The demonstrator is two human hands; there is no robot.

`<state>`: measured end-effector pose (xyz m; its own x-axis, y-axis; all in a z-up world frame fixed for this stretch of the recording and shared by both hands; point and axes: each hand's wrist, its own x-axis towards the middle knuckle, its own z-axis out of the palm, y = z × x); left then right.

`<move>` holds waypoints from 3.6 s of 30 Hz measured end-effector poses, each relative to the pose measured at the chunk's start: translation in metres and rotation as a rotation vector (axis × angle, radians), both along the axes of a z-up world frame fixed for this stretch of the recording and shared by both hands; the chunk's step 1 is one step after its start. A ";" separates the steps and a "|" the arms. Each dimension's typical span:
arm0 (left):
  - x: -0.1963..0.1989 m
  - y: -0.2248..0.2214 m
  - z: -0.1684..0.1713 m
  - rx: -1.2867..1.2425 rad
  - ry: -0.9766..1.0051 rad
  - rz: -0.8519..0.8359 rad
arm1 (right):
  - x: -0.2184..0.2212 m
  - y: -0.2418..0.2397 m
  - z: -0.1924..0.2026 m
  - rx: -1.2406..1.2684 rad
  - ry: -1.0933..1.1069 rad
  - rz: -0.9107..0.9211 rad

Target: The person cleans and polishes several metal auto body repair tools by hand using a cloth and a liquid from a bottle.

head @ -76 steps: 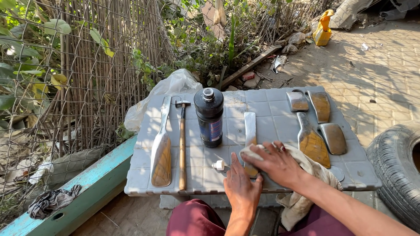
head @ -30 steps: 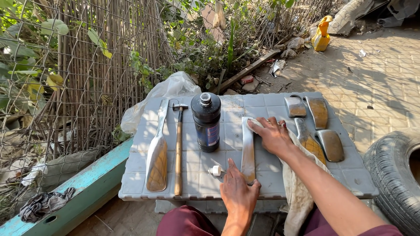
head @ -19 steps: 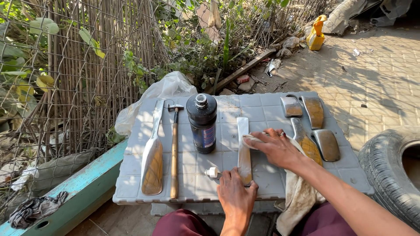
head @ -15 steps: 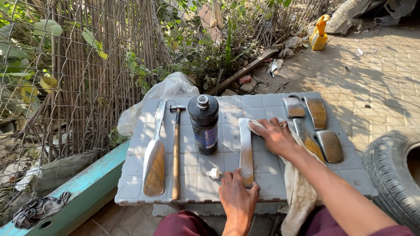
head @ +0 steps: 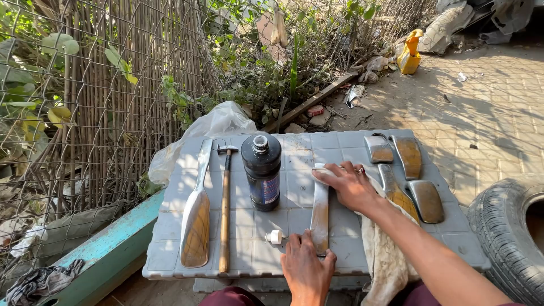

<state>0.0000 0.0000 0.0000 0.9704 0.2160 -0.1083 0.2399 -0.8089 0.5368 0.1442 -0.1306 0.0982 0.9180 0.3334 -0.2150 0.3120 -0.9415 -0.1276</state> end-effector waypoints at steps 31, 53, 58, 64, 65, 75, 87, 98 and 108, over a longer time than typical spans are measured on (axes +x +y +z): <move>0.002 0.000 -0.004 -0.028 0.024 -0.019 | 0.029 0.013 -0.003 -0.053 0.120 -0.267; 0.001 -0.001 -0.007 -0.020 -0.026 -0.023 | 0.017 0.007 -0.012 -0.014 -0.012 -0.244; -0.001 0.000 -0.009 -0.018 -0.062 -0.033 | -0.028 -0.003 -0.045 0.054 -0.253 -0.051; 0.000 -0.001 -0.012 -0.030 -0.081 -0.021 | -0.062 -0.038 -0.069 0.095 -0.663 0.569; 0.000 -0.001 -0.014 -0.020 -0.116 -0.016 | -0.057 -0.040 -0.066 0.116 -0.639 0.622; 0.000 -0.001 -0.014 -0.032 -0.090 -0.023 | 0.026 0.002 -0.002 -0.049 0.188 -0.257; -0.007 0.001 0.002 -0.045 -0.126 -0.016 | -0.077 -0.036 -0.070 -0.020 -0.646 0.667; -0.007 0.002 0.000 -0.042 -0.110 -0.027 | -0.003 0.008 0.025 0.103 0.156 -0.184; -0.008 0.001 0.001 -0.029 -0.112 -0.045 | -0.074 -0.026 -0.068 -0.089 -0.639 0.510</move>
<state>-0.0077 0.0010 0.0014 0.9854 0.1700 -0.0038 0.1405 -0.8011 0.5818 0.0699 -0.1570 0.0298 0.6124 0.7493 0.2521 0.6917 -0.6623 0.2880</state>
